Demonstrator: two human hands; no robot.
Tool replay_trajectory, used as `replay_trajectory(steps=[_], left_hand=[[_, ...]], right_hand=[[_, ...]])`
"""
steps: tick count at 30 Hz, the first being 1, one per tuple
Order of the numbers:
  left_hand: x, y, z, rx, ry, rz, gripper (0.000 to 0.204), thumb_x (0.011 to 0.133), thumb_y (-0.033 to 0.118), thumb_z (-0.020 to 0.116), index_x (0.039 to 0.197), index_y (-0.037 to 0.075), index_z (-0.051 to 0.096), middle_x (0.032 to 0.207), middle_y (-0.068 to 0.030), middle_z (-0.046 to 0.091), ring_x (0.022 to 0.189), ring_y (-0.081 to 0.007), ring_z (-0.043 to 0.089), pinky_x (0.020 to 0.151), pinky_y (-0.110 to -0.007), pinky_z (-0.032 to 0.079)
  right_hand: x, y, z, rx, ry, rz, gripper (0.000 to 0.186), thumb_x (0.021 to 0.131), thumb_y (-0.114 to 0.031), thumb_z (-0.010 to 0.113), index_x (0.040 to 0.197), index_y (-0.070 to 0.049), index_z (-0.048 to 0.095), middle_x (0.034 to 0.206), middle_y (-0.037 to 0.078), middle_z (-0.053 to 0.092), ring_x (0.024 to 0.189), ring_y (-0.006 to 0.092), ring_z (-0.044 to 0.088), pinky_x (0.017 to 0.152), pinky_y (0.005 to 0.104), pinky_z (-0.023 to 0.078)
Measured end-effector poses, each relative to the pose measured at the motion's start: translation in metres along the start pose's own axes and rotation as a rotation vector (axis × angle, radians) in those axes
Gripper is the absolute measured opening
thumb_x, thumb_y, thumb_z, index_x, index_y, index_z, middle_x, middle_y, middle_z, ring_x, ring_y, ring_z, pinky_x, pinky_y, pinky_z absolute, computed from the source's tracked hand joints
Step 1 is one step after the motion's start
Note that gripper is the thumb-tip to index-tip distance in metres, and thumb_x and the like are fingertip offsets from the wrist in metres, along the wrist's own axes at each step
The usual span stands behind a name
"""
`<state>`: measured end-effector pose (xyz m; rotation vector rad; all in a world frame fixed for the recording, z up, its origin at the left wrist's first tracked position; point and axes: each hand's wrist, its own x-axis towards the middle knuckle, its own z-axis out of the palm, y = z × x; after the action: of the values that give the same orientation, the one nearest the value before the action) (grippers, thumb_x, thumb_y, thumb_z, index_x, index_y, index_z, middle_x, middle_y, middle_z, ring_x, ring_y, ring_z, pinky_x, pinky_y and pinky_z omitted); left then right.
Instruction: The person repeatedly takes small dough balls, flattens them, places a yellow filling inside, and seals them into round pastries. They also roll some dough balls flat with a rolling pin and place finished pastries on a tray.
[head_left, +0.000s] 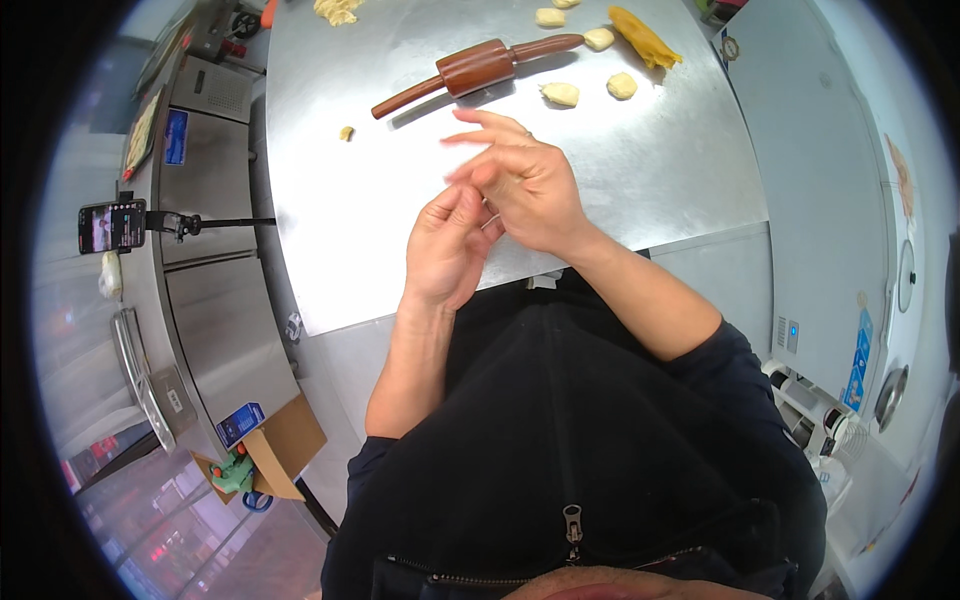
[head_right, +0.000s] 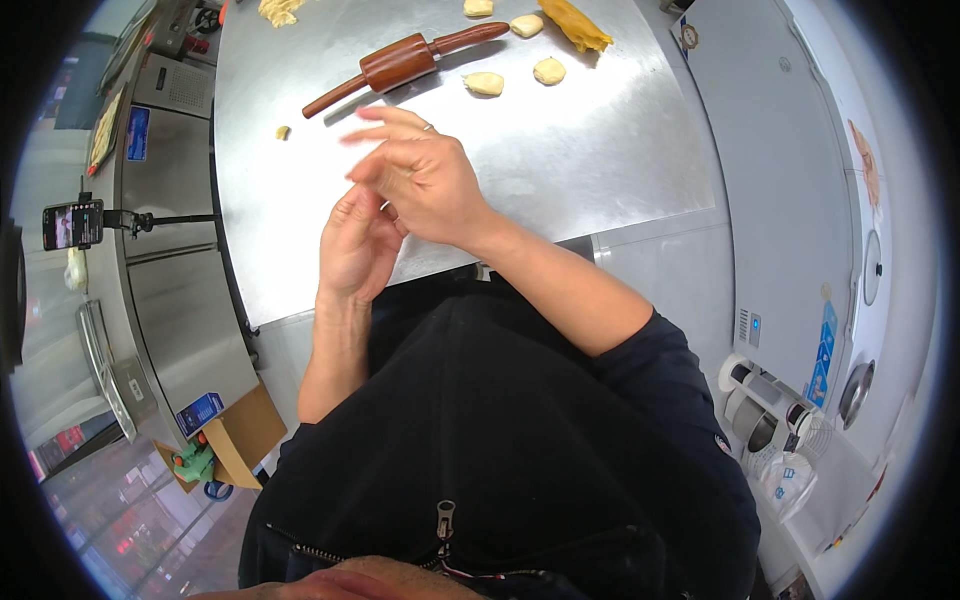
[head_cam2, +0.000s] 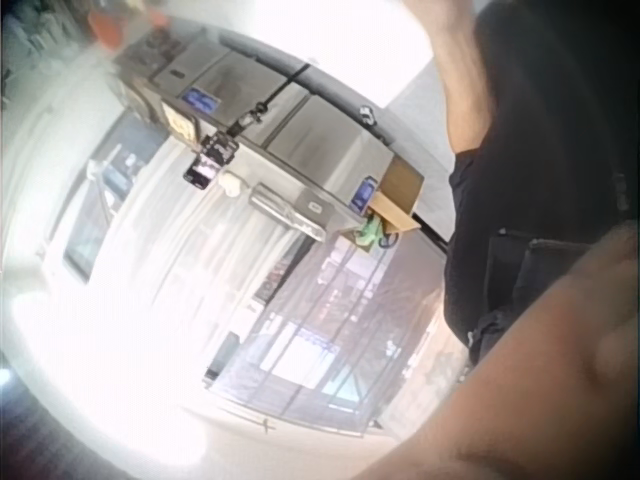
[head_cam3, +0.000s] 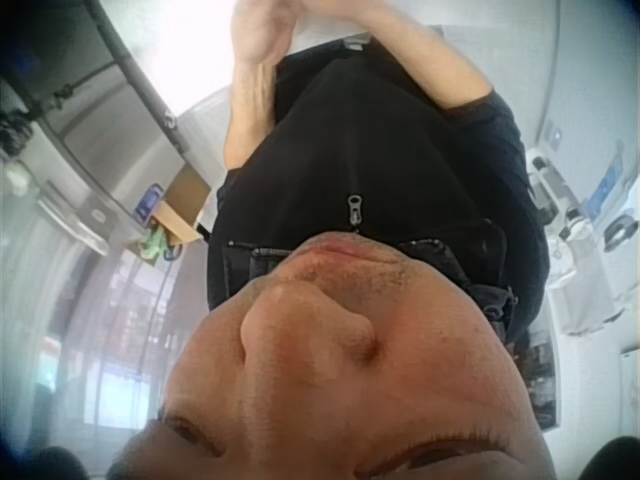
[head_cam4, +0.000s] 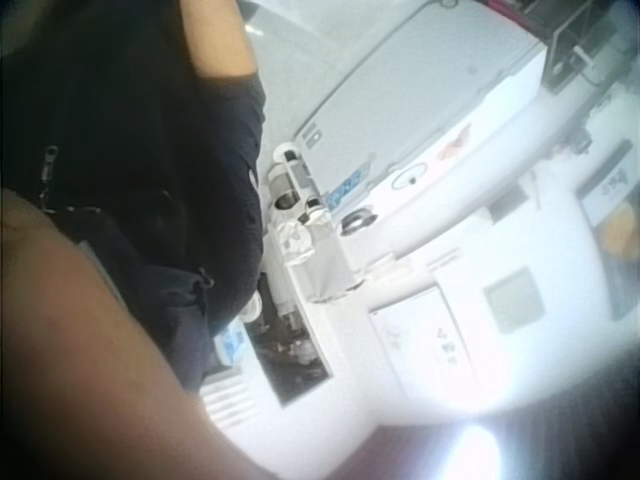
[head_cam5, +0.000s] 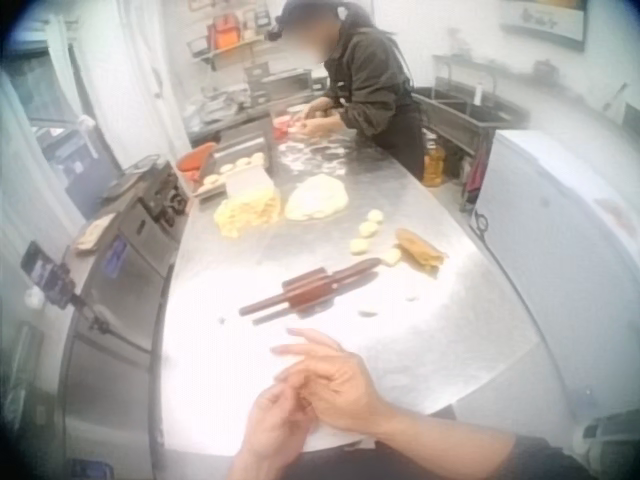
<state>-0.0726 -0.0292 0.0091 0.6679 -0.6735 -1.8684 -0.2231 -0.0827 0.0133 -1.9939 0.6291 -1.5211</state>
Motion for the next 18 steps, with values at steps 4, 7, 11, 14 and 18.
replay_trajectory(steps=[4, 7, 11, 14, 18], left_hand=[[-0.003, -0.003, 0.003, 0.049, 0.098, 0.024, 0.048, 0.105, 0.015, 0.063, 0.149, -0.002, 0.051, 0.139, -0.0161, 0.063, 0.124, -0.0255, 0.065, 0.103, -0.042, 0.055], [-0.003, -0.004, 0.003, 0.069, 0.041, 0.046, 0.049, 0.105, 0.015, 0.063, 0.149, -0.001, 0.051, 0.138, -0.0161, 0.064, 0.121, -0.0257, 0.066, 0.103, -0.042, 0.055], [0.0, -0.002, -0.001, -0.035, -0.002, -0.024, 0.046, 0.106, 0.016, 0.061, 0.147, -0.001, 0.053, 0.136, -0.0152, 0.066, 0.12, -0.0249, 0.067, 0.102, -0.042, 0.056], [0.0, -0.004, -0.001, 0.02, 0.048, 0.017, 0.043, 0.108, 0.02, 0.059, 0.145, -0.002, 0.054, 0.134, -0.0145, 0.066, 0.12, -0.0239, 0.067, 0.102, -0.041, 0.056], [-0.001, -0.006, 0.0, -0.01, 0.02, -0.014, 0.041, 0.108, 0.02, 0.059, 0.142, -0.004, 0.057, 0.133, -0.0149, 0.067, 0.12, -0.0246, 0.067, 0.102, -0.04, 0.055]], right_hand=[[-0.004, -0.003, 0.003, 0.33, 0.138, 0.275, 0.04, 0.096, -0.031, 0.075, 0.122, 0.001, 0.074, 0.147, 0.017, 0.06, 0.146, 0.0313, 0.047, 0.118, 0.0438, 0.039], [-0.011, -0.006, 0.006, 0.181, 0.206, 0.244, 0.033, 0.102, -0.03, 0.068, 0.115, -0.001, 0.077, 0.141, 0.015, 0.066, 0.147, 0.0324, 0.045, 0.118, 0.0454, 0.038], [-0.014, 0.004, 0.001, 0.147, 0.059, 0.174, 0.035, 0.099, -0.037, 0.071, 0.103, -0.003, 0.08, 0.135, 0.014, 0.07, 0.148, 0.035, 0.045, 0.117, 0.0463, 0.039], [-0.016, 0.01, -0.002, 0.149, 0.06, 0.181, 0.038, 0.1, -0.04, 0.07, 0.102, -0.004, 0.081, 0.132, 0.013, 0.072, 0.147, 0.0348, 0.046, 0.118, 0.0469, 0.039], [-0.015, 0.006, 0.005, 0.163, 0.111, 0.176, 0.039, 0.101, -0.041, 0.067, 0.104, -0.005, 0.081, 0.133, 0.013, 0.071, 0.145, 0.034, 0.048, 0.119, 0.048, 0.037]])
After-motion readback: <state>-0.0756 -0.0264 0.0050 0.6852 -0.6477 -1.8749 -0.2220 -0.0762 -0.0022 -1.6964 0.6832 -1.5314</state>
